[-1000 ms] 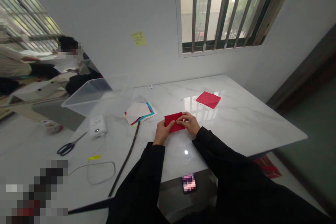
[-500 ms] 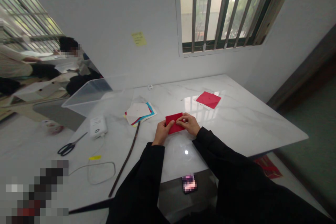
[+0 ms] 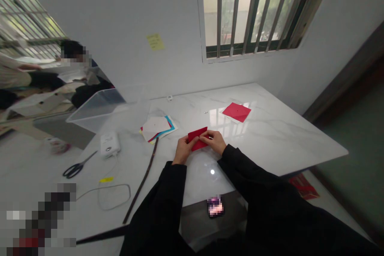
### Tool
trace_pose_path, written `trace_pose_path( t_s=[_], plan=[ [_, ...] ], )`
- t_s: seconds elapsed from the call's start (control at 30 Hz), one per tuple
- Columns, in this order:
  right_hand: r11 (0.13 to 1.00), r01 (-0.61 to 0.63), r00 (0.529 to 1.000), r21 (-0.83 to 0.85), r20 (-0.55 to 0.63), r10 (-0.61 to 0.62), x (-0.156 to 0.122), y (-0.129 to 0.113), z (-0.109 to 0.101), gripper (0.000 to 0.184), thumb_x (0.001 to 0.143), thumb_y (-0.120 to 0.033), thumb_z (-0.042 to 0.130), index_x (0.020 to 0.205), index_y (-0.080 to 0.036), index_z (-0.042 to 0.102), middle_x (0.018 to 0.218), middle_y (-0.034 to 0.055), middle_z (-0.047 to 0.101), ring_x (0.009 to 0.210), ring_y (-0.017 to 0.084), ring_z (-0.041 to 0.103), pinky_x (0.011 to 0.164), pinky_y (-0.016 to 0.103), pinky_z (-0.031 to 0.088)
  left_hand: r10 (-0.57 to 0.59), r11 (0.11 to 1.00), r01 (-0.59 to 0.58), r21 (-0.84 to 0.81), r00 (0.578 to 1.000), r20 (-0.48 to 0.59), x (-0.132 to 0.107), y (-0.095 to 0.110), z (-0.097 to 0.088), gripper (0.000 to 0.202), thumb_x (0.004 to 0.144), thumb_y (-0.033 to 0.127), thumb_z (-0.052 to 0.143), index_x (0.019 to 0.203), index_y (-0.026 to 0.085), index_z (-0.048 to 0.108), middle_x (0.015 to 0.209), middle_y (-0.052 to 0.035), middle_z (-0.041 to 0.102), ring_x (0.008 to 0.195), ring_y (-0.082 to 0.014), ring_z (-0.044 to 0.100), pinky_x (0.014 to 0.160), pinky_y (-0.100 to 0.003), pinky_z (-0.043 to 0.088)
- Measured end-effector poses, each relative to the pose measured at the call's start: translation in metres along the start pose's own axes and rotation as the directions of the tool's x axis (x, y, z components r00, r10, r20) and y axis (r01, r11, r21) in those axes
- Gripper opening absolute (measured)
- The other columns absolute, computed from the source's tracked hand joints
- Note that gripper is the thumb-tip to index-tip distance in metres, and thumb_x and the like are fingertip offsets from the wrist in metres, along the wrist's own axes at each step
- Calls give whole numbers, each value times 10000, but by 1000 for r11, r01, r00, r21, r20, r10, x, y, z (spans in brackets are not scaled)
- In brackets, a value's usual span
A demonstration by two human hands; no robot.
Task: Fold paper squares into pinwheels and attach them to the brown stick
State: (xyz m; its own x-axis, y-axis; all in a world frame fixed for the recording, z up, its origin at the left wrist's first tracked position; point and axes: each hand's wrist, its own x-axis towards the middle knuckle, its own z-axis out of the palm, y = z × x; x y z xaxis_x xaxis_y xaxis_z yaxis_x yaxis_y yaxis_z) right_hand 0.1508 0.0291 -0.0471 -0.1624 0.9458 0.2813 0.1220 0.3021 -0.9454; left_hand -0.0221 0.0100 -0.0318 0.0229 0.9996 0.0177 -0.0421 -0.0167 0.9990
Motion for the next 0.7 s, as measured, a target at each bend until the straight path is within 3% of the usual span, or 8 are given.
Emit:
trace_pose_path(
  t_s=[0.7],
  plan=[
    [997, -65, 994, -35, -91, 61, -5, -2, 5, 195, 806, -388, 704, 854, -204, 747, 817, 29, 747, 739, 182, 660, 720, 299, 521, 37, 999, -37, 5, 999, 9, -1, 1, 3, 530, 675, 479, 848, 1050, 111, 781, 884, -100, 783, 798, -274, 724, 758, -378, 580]
  ],
)
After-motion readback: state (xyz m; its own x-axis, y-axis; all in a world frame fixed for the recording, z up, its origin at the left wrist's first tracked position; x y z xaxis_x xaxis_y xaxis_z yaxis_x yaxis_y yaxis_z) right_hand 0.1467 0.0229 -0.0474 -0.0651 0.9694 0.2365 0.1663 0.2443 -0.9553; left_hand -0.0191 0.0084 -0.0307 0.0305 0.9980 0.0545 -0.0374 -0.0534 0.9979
